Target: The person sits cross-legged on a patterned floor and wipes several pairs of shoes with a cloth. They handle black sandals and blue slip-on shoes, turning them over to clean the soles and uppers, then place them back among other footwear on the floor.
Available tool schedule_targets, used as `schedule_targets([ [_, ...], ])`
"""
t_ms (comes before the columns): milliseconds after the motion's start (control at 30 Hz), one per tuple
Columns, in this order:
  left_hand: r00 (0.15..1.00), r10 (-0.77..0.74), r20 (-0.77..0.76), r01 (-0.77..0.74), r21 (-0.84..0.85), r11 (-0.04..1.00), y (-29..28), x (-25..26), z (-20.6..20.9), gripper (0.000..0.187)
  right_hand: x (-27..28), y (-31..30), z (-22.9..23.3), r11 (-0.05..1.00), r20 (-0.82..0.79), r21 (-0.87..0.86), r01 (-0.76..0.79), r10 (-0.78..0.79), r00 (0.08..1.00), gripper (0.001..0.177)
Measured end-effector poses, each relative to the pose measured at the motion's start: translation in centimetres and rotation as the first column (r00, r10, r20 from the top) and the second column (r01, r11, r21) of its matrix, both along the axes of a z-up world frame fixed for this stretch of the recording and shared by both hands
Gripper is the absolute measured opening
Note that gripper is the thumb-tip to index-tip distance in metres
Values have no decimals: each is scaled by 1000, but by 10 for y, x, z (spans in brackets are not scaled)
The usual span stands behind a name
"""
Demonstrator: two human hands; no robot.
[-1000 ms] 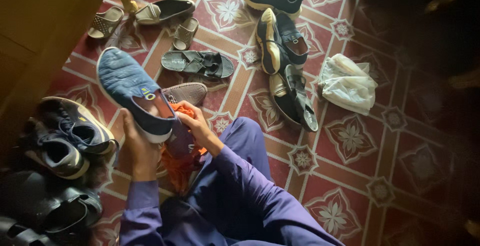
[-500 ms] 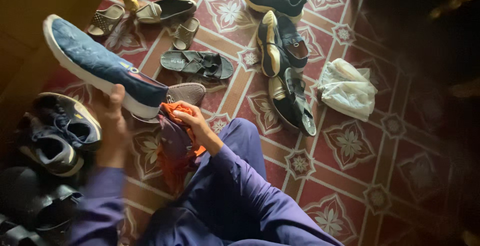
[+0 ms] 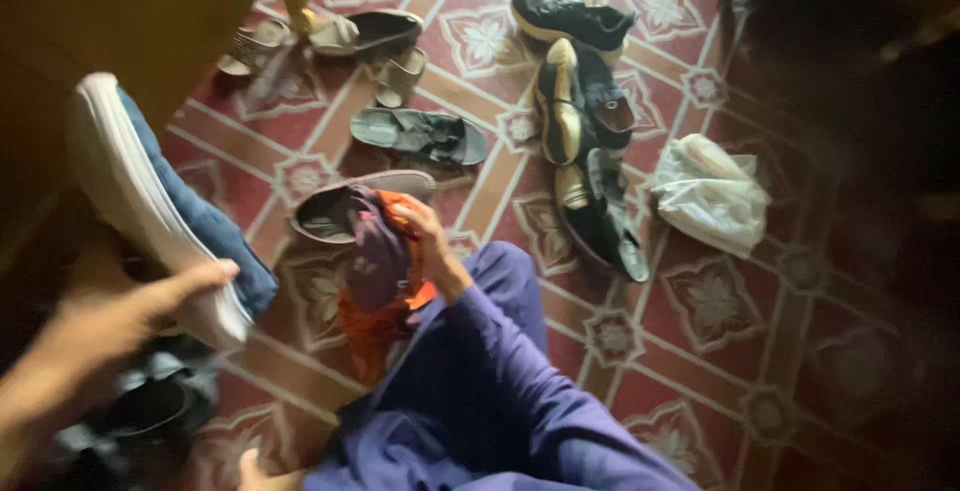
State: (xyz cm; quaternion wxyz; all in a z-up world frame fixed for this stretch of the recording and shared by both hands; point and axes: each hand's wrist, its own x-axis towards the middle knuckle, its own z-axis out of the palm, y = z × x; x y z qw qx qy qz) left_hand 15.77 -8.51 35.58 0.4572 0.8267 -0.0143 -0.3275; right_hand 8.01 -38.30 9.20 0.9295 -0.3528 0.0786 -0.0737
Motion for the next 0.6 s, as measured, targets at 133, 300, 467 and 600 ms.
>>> schedule_targets([
  [133,985,117,-126,-112,40,993,9,-34,12,49,-17,-5,-2,1000,2,-14,-10,10,1000,34],
  [300,998,58,19,-59,8,998,10,-63,30,49,-17,7,22,978,-23,-203,-52,49,999,30],
  [467,953,-289,91,295,-494,818,16,-74,38,51,9,28,80,708,-40,-686,-169,196,980,29],
  [600,990,-117,83,143,-482,864,-1,-68,29,35,37,36,130,406,-25,-896,-182,362,932,35],
])
